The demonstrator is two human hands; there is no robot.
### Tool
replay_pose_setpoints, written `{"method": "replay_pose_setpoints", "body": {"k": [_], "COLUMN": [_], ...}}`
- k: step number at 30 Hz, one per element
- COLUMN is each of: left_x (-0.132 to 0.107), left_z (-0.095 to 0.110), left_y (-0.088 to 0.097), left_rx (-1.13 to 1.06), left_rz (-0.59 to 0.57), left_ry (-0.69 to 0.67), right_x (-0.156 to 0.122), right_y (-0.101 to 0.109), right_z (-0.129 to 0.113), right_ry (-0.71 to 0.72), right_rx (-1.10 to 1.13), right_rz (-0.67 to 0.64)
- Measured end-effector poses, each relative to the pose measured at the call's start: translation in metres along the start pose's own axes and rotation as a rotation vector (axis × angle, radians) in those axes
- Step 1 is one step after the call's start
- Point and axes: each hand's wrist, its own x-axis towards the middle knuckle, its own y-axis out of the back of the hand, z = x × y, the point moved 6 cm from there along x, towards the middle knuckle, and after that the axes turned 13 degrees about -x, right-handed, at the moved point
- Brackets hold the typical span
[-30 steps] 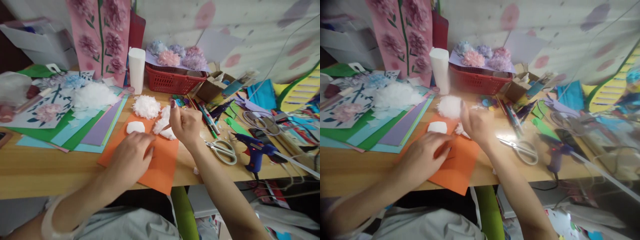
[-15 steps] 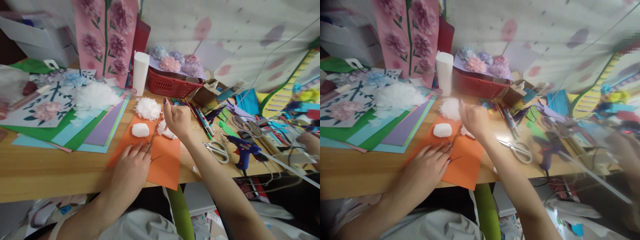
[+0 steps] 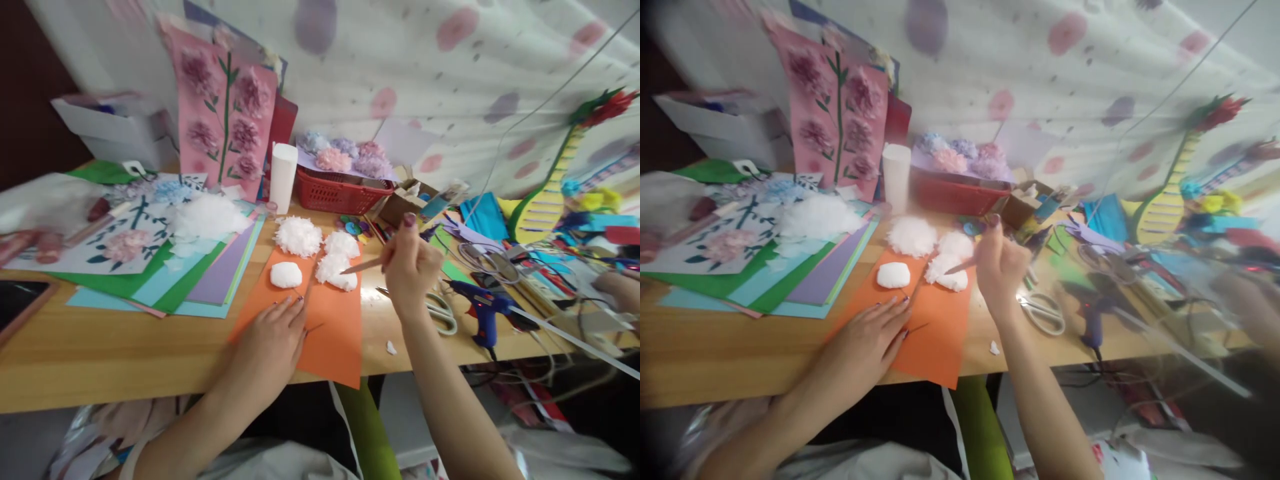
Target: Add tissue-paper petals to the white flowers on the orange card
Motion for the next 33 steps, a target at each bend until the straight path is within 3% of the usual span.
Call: {"method": "replay_pose_setpoints", "body": {"k": [3, 5, 7, 9, 12, 14, 18, 20, 23, 28, 33], "left_x": [-0.001, -0.003, -0.004, -0.006, -0.008, -0.01, -0.011, -0.01, -0.004, 0.008, 0.009], "left_z": [-0.008, -0.017, -0.028, -0.037, -0.049, -0.062, -0.104, -0.127, -0.153, -0.169, -0.165], "left_y": [0.018, 0.035, 0.052, 0.065, 0.081, 0.09, 0.119, 0.136, 0.149, 0.141, 0.141], "left_rx": [-0.214, -0.317, -0.382, -0.414, -0.394, -0.375, -0.288, -0.198, -0.094, -0.057, -0.133], "left_rz": [0.093, 0.193, 0.258, 0.269, 0.253, 0.252, 0.327, 0.386, 0.382, 0.305, 0.377], "left_ry": [0.029, 0.078, 0.148, 0.225, 0.316, 0.388, 0.587, 0.691, 0.799, 0.862, 0.842], "right_x": [-0.021, -0.04, -0.064, -0.09, -0.115, -0.118, -0.104, -0.097, -0.097, -0.113, -0.116], "right_y": [0.019, 0.026, 0.029, 0.024, 0.024, 0.031, 0.049, 0.049, 0.04, 0.024, 0.025], "right_z": [0.01, 0.023, 0.04, 0.057, 0.082, 0.1, 0.119, 0.115, 0.104, 0.099, 0.105], "right_ry": [-0.155, -0.345, -0.59, -0.828, -0.993, -1.032, -1.0, -0.958, -0.905, -0.897, -0.924], "right_rx": [0.109, 0.251, 0.536, 0.726, 0.777, 0.726, 0.659, 0.685, 0.731, 0.741, 0.771], "right_rz": [0.05, 0.028, 0.01, -0.128, -0.281, -0.209, 0.088, 0.133, 0.123, 0.115, 0.111]}}
